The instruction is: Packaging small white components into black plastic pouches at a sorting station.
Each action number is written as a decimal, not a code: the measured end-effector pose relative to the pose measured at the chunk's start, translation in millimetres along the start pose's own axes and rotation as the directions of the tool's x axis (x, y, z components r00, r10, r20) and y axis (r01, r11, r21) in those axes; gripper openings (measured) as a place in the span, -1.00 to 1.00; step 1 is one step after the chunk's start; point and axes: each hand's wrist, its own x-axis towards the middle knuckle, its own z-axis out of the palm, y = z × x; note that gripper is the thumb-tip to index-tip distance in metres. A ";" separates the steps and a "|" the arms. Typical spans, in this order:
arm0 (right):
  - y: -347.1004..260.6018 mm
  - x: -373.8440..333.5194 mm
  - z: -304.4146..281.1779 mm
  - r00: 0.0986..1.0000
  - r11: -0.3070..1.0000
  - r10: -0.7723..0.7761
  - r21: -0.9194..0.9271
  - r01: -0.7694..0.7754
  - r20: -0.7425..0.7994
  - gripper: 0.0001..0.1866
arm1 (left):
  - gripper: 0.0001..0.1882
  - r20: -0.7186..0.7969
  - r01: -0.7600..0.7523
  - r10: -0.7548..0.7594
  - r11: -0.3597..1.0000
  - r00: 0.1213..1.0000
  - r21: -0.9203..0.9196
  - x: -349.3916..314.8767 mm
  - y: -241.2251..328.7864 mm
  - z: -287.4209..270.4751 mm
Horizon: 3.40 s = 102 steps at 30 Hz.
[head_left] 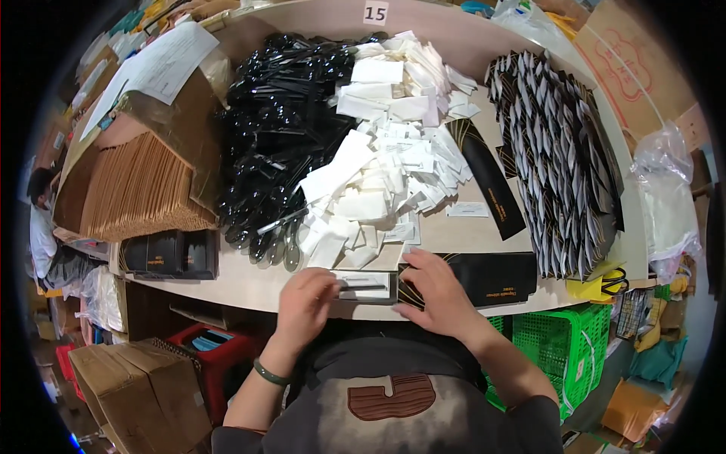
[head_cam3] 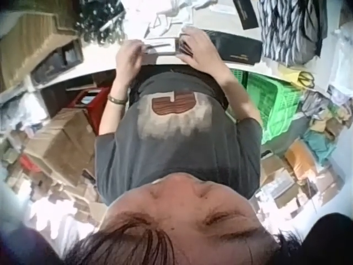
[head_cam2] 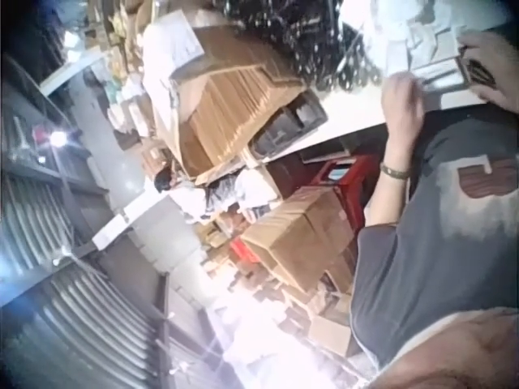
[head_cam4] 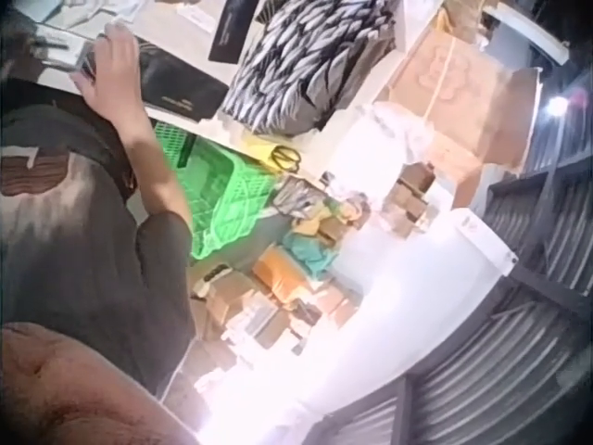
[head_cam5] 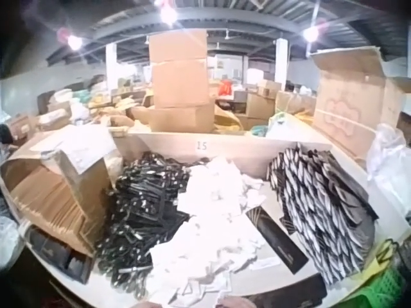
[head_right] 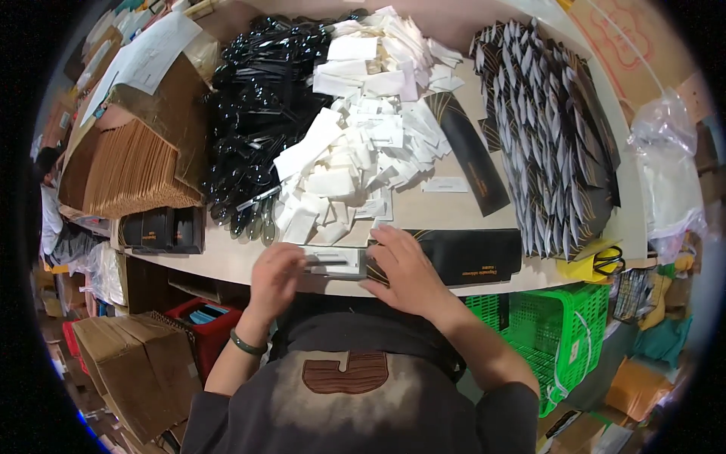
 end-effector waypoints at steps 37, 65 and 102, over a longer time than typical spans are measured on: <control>-1.0 -15.0 14.5 0.963 0.969 -0.096 -0.198 0.149 0.253 -0.51 | -0.91 0.221 0.576 -0.555 0.817 0.802 -0.040 -26.9 -68.5 -77.4; 59.0 92.6 -124.7 0.879 0.881 -0.120 -0.458 -0.121 -0.462 -0.58 | -0.62 0.157 0.489 -0.516 0.854 0.842 0.179 29.0 5.1 -22.3; 124.2 22.6 -55.1 0.907 0.800 0.343 -0.431 -0.418 -0.244 -0.73 | -0.41 0.132 -0.048 0.010 0.955 0.991 0.292 -1.0 -20.9 -24.6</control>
